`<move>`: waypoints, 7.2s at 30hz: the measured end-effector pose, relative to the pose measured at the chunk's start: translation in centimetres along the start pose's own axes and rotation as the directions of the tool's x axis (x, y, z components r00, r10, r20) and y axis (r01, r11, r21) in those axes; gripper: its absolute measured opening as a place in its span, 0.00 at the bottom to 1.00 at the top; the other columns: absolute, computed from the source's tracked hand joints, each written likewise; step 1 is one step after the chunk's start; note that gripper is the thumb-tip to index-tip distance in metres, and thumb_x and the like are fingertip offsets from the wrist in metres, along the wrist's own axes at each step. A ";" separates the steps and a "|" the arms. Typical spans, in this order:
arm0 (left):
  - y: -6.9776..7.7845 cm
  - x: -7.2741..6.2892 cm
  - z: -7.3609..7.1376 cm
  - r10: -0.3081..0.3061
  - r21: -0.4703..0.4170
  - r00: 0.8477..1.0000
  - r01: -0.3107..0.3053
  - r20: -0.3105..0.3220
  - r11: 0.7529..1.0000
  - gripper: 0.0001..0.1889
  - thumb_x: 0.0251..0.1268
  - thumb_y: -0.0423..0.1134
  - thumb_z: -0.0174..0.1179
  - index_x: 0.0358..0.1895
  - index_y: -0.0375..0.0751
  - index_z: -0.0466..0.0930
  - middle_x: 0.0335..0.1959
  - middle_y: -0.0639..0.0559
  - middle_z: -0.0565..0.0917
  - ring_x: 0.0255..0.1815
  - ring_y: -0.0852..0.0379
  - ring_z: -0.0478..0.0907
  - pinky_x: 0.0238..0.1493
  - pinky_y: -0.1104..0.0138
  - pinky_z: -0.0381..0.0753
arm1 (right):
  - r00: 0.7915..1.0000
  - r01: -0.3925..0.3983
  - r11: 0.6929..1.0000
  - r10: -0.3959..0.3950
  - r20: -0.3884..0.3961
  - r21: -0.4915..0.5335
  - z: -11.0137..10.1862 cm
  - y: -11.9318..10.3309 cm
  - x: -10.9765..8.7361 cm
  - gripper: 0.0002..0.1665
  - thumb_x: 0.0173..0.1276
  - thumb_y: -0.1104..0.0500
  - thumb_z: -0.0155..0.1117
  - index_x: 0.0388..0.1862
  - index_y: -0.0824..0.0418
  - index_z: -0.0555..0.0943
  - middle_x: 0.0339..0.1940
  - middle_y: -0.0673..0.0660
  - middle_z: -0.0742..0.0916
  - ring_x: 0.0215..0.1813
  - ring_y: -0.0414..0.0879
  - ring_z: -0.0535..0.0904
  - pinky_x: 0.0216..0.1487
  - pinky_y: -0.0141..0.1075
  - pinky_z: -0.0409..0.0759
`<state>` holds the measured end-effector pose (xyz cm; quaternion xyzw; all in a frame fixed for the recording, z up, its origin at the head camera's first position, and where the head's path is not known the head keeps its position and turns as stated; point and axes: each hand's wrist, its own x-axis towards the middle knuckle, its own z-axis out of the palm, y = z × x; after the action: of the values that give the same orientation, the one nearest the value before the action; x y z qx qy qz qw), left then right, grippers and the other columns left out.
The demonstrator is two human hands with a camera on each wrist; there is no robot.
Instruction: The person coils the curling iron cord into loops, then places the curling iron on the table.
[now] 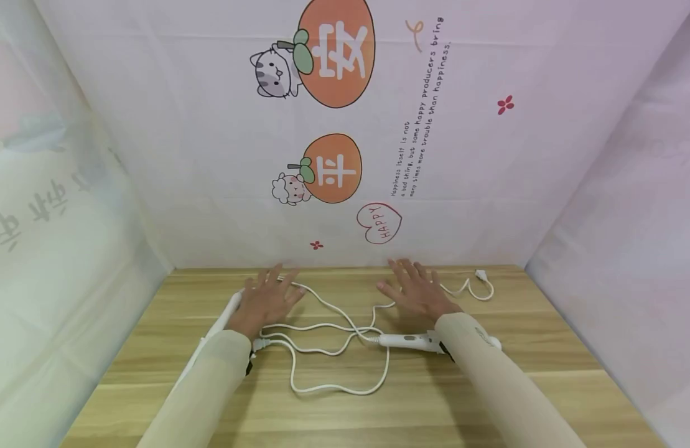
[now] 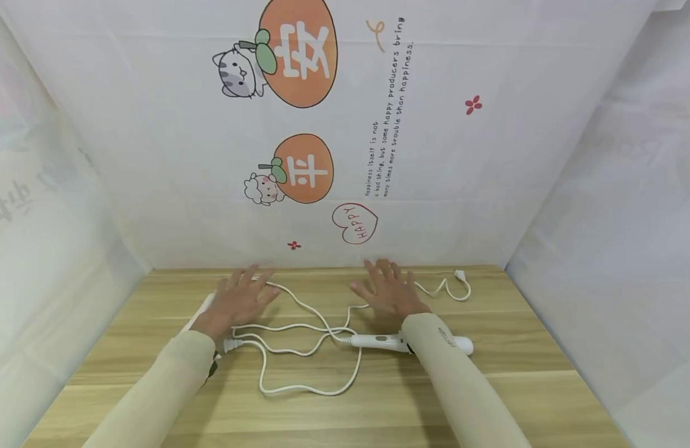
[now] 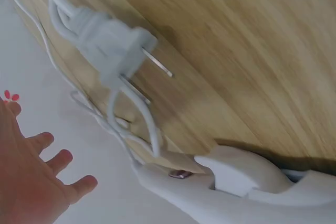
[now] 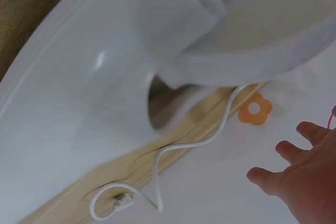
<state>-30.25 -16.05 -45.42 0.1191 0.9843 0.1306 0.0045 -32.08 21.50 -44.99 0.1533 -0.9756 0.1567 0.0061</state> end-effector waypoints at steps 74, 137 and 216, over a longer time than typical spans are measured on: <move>9.1 -2.3 3.7 0.366 0.020 0.928 -0.368 0.063 0.930 0.30 0.88 0.60 0.50 0.84 0.56 0.67 0.82 0.40 0.71 0.80 0.35 0.70 0.73 0.35 0.74 | 0.989 0.130 0.992 -0.129 -0.070 0.003 -1.7 5.4 -10.3 0.46 0.83 0.33 0.57 0.91 0.49 0.60 0.84 0.66 0.73 0.79 0.73 0.71 0.70 0.75 0.71; 11.7 -1.8 5.1 0.575 0.215 0.818 -0.555 -0.037 0.804 0.07 0.85 0.46 0.60 0.52 0.57 0.88 0.62 0.59 0.89 0.65 0.54 0.80 0.61 0.57 0.81 | 0.992 0.107 0.994 -0.107 -0.074 -0.002 -0.3 10.7 -13.4 0.35 0.59 0.32 0.84 0.55 0.54 0.89 0.53 0.53 0.88 0.51 0.49 0.83 0.50 0.50 0.84; 4.1 -9.0 -3.3 0.591 -0.025 0.726 -0.639 -0.352 0.769 0.10 0.77 0.41 0.69 0.55 0.47 0.93 0.26 0.68 0.87 0.28 0.78 0.74 0.63 0.48 0.78 | 0.916 0.402 0.675 -0.288 -0.281 0.619 -4.4 0.7 -14.0 0.37 0.58 0.73 0.84 0.68 0.64 0.84 0.65 0.47 0.91 0.59 0.37 0.87 0.55 0.28 0.83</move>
<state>-20.67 -15.17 -41.40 0.4153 0.8633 0.2131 -0.1919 -19.11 27.63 -41.84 0.3140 -0.8041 0.5014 0.0589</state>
